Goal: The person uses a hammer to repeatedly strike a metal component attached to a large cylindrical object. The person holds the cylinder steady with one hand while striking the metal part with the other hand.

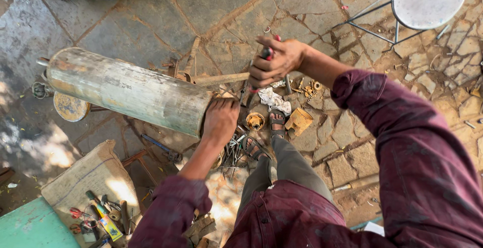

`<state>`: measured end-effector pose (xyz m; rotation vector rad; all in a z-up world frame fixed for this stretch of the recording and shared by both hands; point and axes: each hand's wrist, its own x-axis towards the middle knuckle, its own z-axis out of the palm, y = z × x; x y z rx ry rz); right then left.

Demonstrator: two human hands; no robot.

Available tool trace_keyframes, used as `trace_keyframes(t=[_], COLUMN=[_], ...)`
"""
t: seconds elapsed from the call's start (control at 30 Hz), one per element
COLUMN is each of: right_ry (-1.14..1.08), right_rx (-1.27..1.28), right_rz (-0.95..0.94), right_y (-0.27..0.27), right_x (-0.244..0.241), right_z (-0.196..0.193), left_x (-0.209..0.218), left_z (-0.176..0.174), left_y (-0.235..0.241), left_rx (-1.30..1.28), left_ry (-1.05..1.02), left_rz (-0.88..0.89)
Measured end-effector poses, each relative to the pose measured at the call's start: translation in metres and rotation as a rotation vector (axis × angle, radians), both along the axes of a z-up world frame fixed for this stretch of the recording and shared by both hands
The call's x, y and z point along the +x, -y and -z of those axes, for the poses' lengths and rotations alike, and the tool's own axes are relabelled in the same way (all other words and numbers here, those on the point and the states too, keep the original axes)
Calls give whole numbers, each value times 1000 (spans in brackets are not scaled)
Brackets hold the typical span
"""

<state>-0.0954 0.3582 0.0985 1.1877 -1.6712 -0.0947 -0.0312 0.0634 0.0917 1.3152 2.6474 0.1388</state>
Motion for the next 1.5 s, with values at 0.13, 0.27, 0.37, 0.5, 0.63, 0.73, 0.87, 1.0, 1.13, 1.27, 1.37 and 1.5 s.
trace_keyframes(t=[0.13, 0.27, 0.37, 0.5, 0.63, 0.73, 0.87, 1.0, 1.13, 1.27, 1.37, 1.5], right_ry=[-28, -15, -5, 411, 1090, 1777, 2231, 2255, 2013, 1665, 1709, 1624], right_rx=[-21, -45, -129, -458, -1207, -1904, -2470, -2128, -2093, -1900, -1781, -1587], right_rz=[117, 165, 171, 235, 413, 567, 630, 665, 819, 1095, 1334, 1452], right_y=[-9, -25, -37, -21, 121, 214, 244, 226, 242, 264, 269, 266], right_x=[3, 3, -5, 6, 87, 169, 227, 224, 230, 233, 231, 214], right_z=[22, 70, 128, 181, 182, 160, 143, 142, 126, 98, 83, 94], left_x=[-16, -29, -30, -21, -21, -28, -25, -23, -20, -22, -19, -26], left_z=[-59, -55, -23, -2, -1, 3, -6, -12, -5, 2, 3, 8], left_y=[42, 74, 76, 78, 79, 75, 80, 83, 91, 93, 93, 91], left_rx=[155, 252, 424, 446, 385, 390, 465, 536, 508, 489, 482, 513], left_ry=[-98, -203, -326, -332, -367, -377, -333, -281, -242, -271, -291, -316], left_rz=[37, -31, -34, -80, -112, -120, -114, -129, -113, -116, -115, -113])
